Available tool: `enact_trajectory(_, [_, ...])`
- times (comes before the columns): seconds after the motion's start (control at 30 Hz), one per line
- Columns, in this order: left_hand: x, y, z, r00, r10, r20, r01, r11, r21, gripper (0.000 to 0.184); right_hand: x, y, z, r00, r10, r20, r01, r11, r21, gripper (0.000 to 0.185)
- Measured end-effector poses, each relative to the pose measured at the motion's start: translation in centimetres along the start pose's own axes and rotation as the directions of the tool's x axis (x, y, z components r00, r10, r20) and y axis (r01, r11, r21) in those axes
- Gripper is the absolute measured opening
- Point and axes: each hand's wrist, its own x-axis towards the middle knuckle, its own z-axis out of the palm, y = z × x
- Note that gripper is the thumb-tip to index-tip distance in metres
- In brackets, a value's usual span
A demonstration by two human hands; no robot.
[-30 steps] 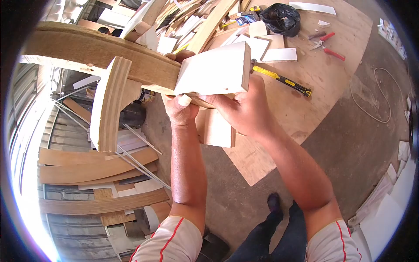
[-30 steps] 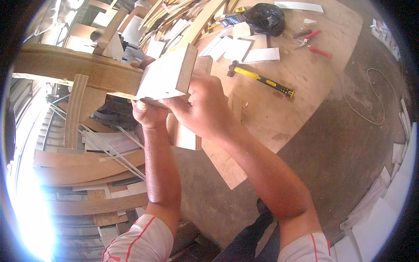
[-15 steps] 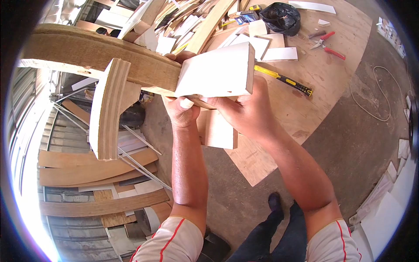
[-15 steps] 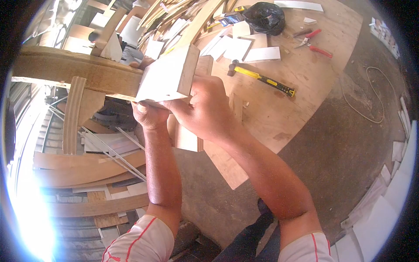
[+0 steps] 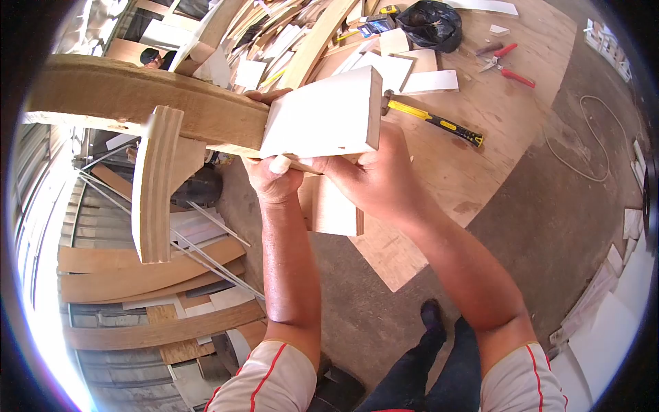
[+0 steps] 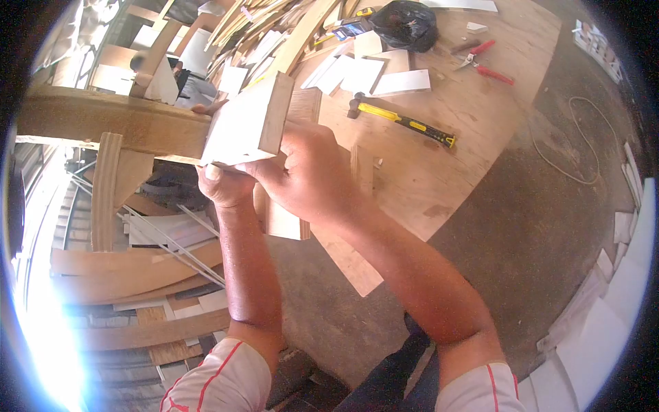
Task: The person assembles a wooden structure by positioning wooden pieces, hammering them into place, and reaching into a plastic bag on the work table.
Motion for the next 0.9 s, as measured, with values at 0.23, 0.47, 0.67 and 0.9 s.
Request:
enact_trajectory(0.23, [-0.4,-0.4,-1.4,1.0,0.017,-0.012,-0.017,1.0,0.004,0.103,-1.2,1.2,-3.0,0.993,-0.007,-0.114,0.009,1.0,0.012,0.047])
enact_trajectory(0.47, [-0.2,-0.3,-1.3,0.998,0.015,0.064,-0.014,1.0,-0.008,0.101,-4.0,4.5,-12.1,0.956,0.152,-0.249,-0.288,0.635,-0.717,0.053])
enact_trajectory(0.67, [-0.1,0.0,-2.2,0.997,-0.023,0.074,0.03,0.995,-0.096,0.101,-7.5,14.2,-18.9,0.966,0.106,-0.237,-0.234,-0.04,-0.971,0.041])
enact_trajectory(0.9, [0.0,0.0,-1.7,0.997,-0.023,0.073,0.028,0.997,-0.07,0.09,-6.2,13.7,-18.4,0.857,0.466,-0.218,-0.199,-0.09,-0.976,0.035])
